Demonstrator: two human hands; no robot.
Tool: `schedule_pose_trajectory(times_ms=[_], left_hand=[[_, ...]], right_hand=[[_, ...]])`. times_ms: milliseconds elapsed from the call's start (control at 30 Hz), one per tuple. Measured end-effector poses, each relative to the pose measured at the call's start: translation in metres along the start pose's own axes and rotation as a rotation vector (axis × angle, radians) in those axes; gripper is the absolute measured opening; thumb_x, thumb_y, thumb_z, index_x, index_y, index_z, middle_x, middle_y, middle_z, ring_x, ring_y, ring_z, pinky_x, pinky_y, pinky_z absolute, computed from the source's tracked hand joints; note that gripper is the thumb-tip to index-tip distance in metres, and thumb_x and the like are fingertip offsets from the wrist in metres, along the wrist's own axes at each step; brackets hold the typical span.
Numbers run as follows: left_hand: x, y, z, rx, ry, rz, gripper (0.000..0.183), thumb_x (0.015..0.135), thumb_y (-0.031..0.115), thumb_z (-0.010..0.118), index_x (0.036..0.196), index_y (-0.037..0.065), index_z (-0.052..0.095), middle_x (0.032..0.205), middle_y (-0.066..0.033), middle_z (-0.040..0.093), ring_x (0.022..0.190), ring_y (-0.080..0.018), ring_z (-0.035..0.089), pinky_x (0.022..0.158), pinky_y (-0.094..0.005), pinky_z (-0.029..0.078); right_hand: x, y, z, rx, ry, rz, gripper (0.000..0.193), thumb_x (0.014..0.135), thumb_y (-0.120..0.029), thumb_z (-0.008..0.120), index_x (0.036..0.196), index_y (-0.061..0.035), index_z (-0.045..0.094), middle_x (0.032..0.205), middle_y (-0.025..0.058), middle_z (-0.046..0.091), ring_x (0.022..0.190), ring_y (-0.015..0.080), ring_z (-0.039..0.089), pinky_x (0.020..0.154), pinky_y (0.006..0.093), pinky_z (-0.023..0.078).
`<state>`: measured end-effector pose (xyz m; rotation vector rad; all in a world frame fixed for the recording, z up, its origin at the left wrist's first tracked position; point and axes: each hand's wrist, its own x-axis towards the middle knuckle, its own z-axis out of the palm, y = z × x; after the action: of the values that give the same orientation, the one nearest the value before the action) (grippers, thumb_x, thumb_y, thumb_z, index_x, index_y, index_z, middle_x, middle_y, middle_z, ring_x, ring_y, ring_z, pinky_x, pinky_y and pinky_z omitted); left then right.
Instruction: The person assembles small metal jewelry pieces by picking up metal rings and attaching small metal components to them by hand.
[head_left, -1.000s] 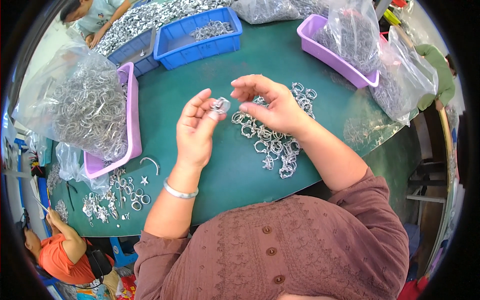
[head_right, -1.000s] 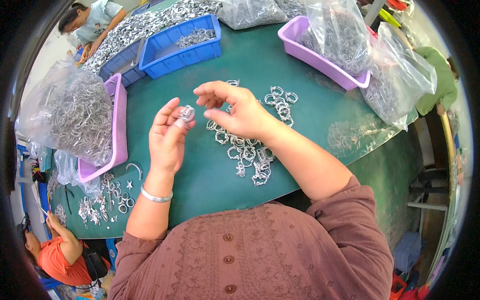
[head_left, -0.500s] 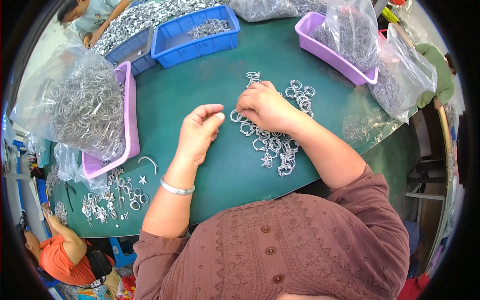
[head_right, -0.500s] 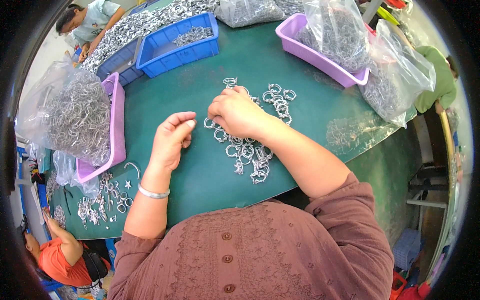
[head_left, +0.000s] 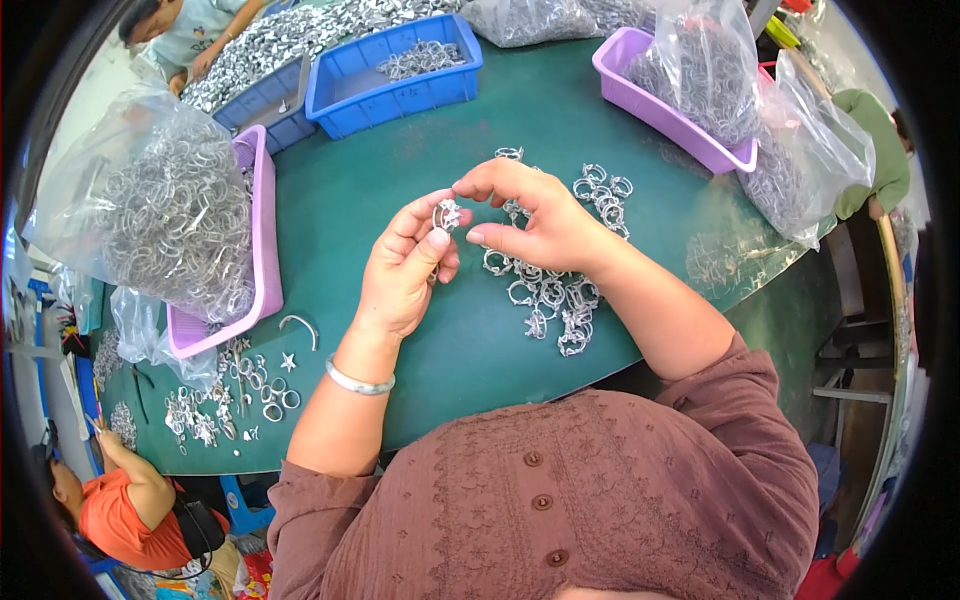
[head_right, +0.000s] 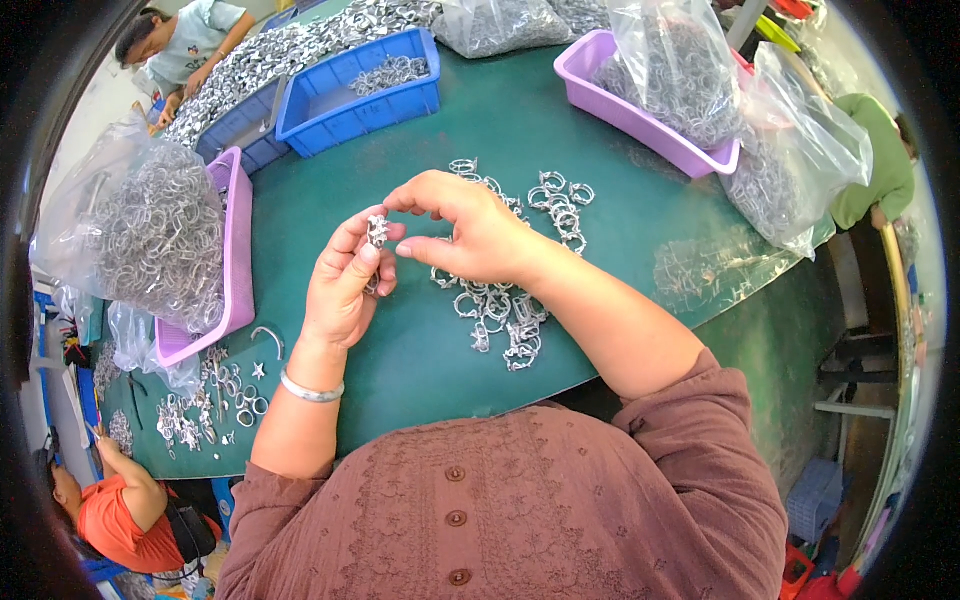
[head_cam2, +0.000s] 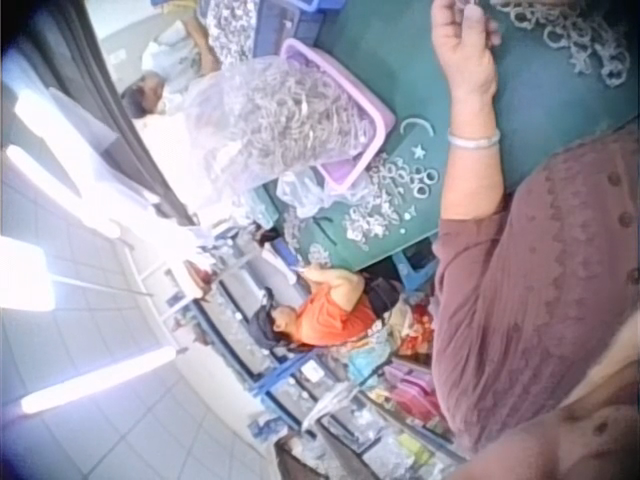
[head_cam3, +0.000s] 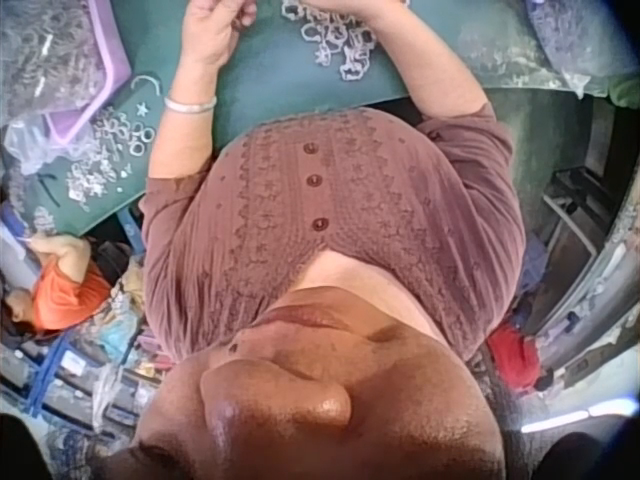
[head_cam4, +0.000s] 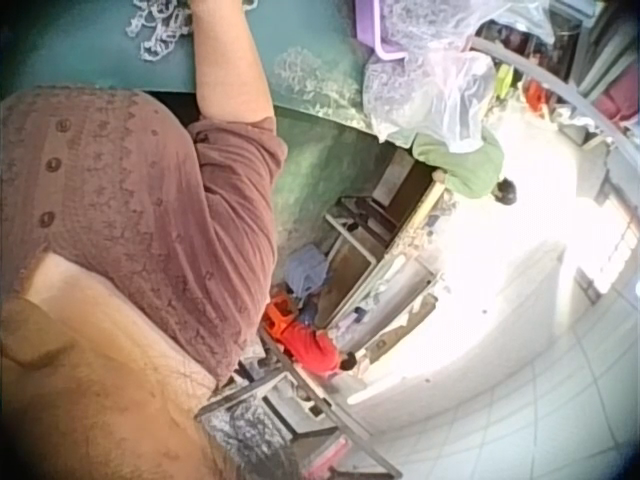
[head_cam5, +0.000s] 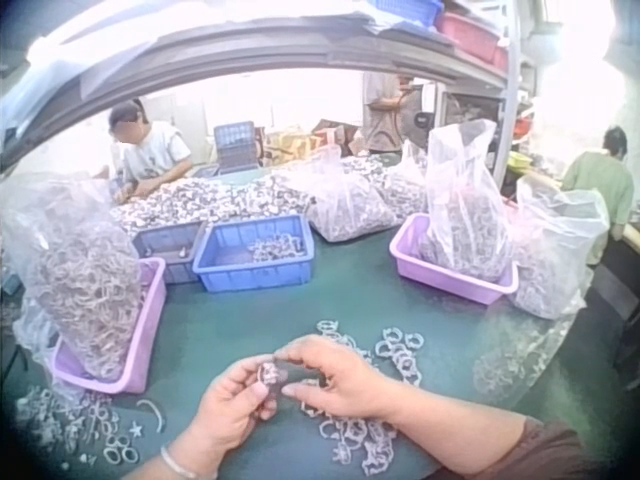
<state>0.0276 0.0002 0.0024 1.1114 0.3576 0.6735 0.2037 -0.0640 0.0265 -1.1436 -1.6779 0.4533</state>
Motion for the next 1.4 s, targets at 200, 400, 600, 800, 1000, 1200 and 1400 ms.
schedule_pose_trajectory(times_ms=[200, 400, 600, 800, 1000, 1200, 1400], left_hand=[[0.001, 0.000, 0.003, -0.020, -0.082, 0.015, 0.047, 0.088, 0.019, 0.052, 0.129, 0.007, 0.033, 0.110, -0.0099, 0.055, 0.066, -0.0087, 0.050, 0.055, -0.0193, 0.041], [0.001, -0.003, 0.003, -0.037, -0.108, -0.004, 0.047, 0.089, 0.019, 0.052, 0.129, 0.007, 0.032, 0.109, -0.0110, 0.055, 0.063, -0.0085, 0.048, 0.053, -0.0187, 0.039], [0.000, -0.002, 0.006, 0.085, -0.019, 0.006, 0.039, 0.088, 0.016, 0.052, 0.123, 0.004, 0.038, 0.097, -0.0055, 0.056, 0.062, -0.0078, 0.047, 0.051, -0.0185, 0.038], [-0.004, 0.003, 0.011, 0.146, 0.038, 0.049, 0.030, 0.087, 0.016, 0.053, 0.114, 0.004, 0.046, 0.084, -0.0005, 0.053, 0.061, -0.0065, 0.048, 0.050, -0.0180, 0.037], [-0.004, 0.002, 0.012, 0.213, 0.061, 0.061, 0.023, 0.090, 0.018, 0.049, 0.109, 0.004, 0.050, 0.075, -0.0004, 0.053, 0.059, -0.0060, 0.048, 0.049, -0.0170, 0.037], [-0.002, 0.002, 0.010, 0.084, 0.085, 0.029, 0.022, 0.093, 0.019, 0.042, 0.106, 0.004, 0.051, 0.076, -0.0034, 0.056, 0.057, -0.0075, 0.049, 0.048, -0.0182, 0.038], [-0.002, 0.002, 0.009, 0.062, 0.076, 0.015, 0.024, 0.094, 0.022, 0.040, 0.103, 0.003, 0.052, 0.078, -0.0053, 0.058, 0.058, -0.0083, 0.050, 0.048, -0.0192, 0.039]], right_hand=[[0.000, 0.003, 0.005, -0.013, 0.015, -0.179, 0.030, 0.069, -0.003, 0.069, 0.097, -0.0027, 0.058, 0.095, 0.0078, 0.058, 0.081, 0.0180, 0.057, 0.068, 0.0283, 0.046], [-0.002, 0.002, 0.006, 0.003, 0.032, -0.165, 0.027, 0.070, -0.002, 0.069, 0.094, -0.0016, 0.058, 0.095, 0.0084, 0.058, 0.079, 0.0167, 0.058, 0.065, 0.0263, 0.047], [-0.004, 0.000, 0.009, 0.019, 0.072, -0.068, 0.022, 0.072, -0.007, 0.067, 0.092, -0.0020, 0.058, 0.086, 0.0086, 0.060, 0.075, 0.0183, 0.059, 0.064, 0.0275, 0.047], [-0.005, -0.001, 0.009, -0.023, 0.089, -0.020, 0.021, 0.073, -0.011, 0.067, 0.089, -0.0016, 0.057, 0.080, 0.0103, 0.060, 0.072, 0.0213, 0.061, 0.063, 0.0290, 0.048], [-0.004, 0.000, 0.009, -0.064, 0.081, -0.072, 0.020, 0.072, -0.011, 0.067, 0.087, -0.0018, 0.057, 0.079, 0.0104, 0.060, 0.071, 0.0213, 0.061, 0.062, 0.0299, 0.048], [-0.004, -0.003, 0.007, 0.020, 0.015, -0.027, 0.024, 0.071, -0.004, 0.069, 0.092, -0.0012, 0.057, 0.080, 0.0057, 0.059, 0.071, 0.0129, 0.057, 0.063, 0.0252, 0.046], [-0.004, -0.005, 0.006, 0.198, -0.037, 0.063, 0.023, 0.074, -0.002, 0.065, 0.095, -0.0011, 0.058, 0.081, 0.0041, 0.059, 0.074, 0.0103, 0.056, 0.065, 0.0245, 0.045]])
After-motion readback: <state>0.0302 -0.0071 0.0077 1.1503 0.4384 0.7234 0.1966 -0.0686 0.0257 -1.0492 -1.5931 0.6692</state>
